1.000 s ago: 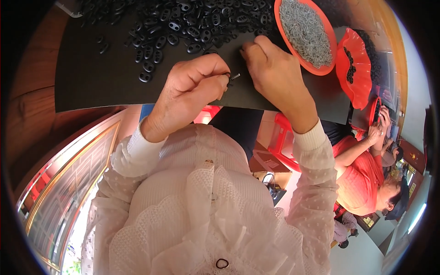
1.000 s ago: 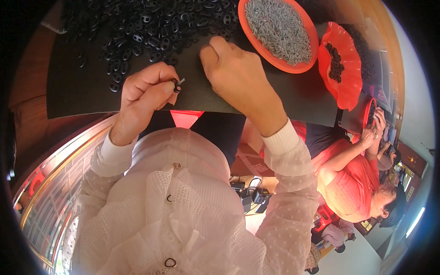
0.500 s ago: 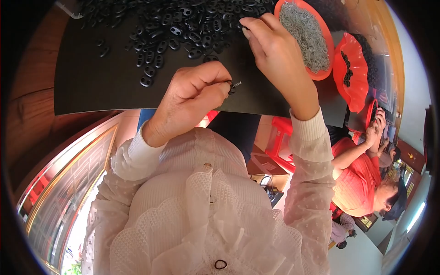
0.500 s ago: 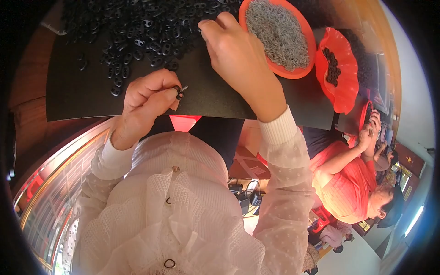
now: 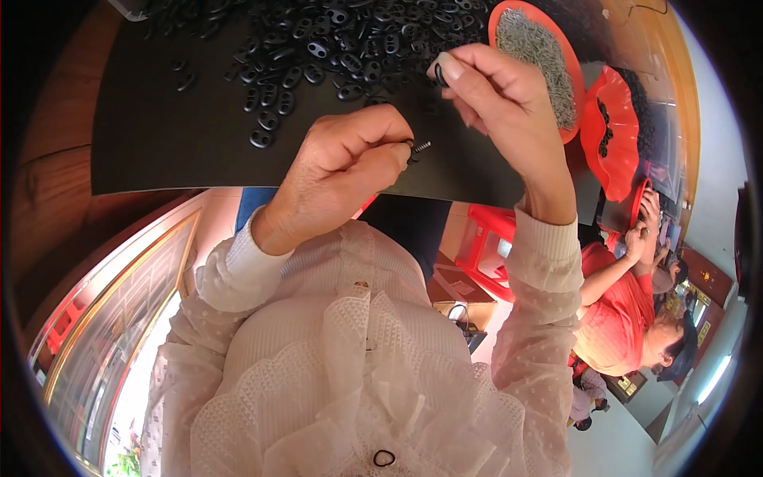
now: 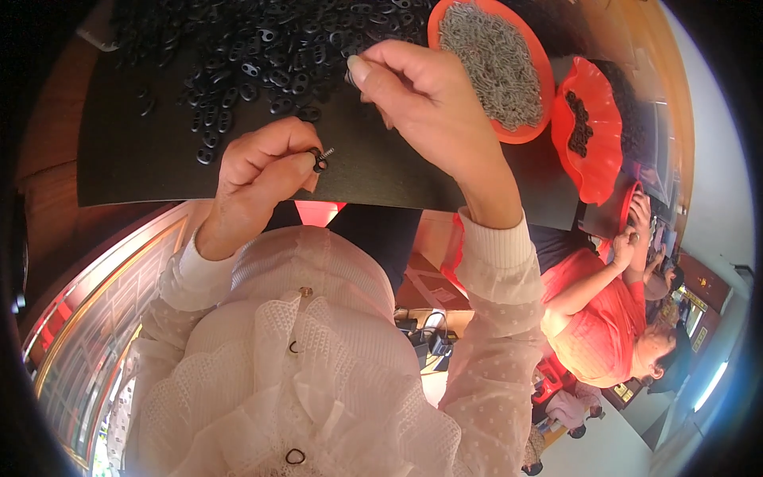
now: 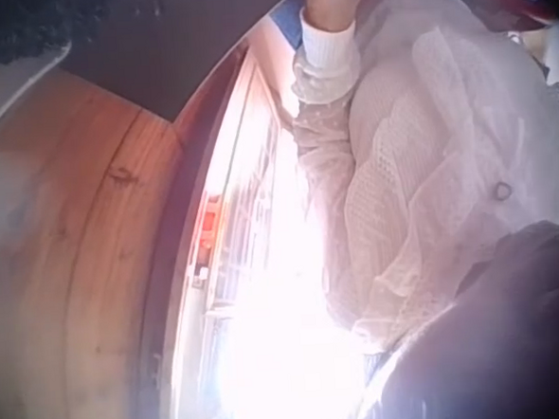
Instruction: The person assembles plastic cord locks by taking plastic components and springs from the table and trays and fitting them together by hand.
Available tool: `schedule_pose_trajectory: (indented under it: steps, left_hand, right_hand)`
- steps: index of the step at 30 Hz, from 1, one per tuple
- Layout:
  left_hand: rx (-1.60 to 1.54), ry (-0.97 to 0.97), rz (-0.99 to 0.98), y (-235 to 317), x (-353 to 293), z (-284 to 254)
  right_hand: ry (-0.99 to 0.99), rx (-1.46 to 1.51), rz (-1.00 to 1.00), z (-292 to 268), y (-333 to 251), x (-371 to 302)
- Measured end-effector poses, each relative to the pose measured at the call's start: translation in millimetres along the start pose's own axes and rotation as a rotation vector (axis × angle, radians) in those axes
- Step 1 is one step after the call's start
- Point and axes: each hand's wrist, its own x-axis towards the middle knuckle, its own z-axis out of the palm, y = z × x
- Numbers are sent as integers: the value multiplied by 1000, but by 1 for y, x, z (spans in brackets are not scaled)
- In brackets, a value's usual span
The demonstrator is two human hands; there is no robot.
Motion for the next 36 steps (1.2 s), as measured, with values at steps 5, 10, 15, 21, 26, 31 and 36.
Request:
schedule_pose_trajectory:
  steps: [5, 10, 15, 21, 26, 31, 36]
  left_hand:
    - [-39, -25, -62, 4, 1, 1]
    - [-134, -5, -64, 4, 1, 1]
    - [-158, 8, -70, 6, 2, 1]
    - [-168, 10, -132, 8, 2, 2]
    - [-166, 25, -143, 6, 3, 3]
    - [-261, 76, -147, 2, 4, 3]
    - [-344, 85, -128, 1, 6, -1]
  right_hand:
    - [-62, 582, 248, -3, -2, -15]
    - [-94, 628, 213, -3, 2, -21]
    - [-106, 656, 197, -2, 4, -25]
    - [-117, 641, 203, 7, 7, -29]
    - [-103, 670, 166, 10, 10, -28]
    - [-19, 537, -50, 37, 1, -25]
    - [32, 373, -166, 34, -5, -32]
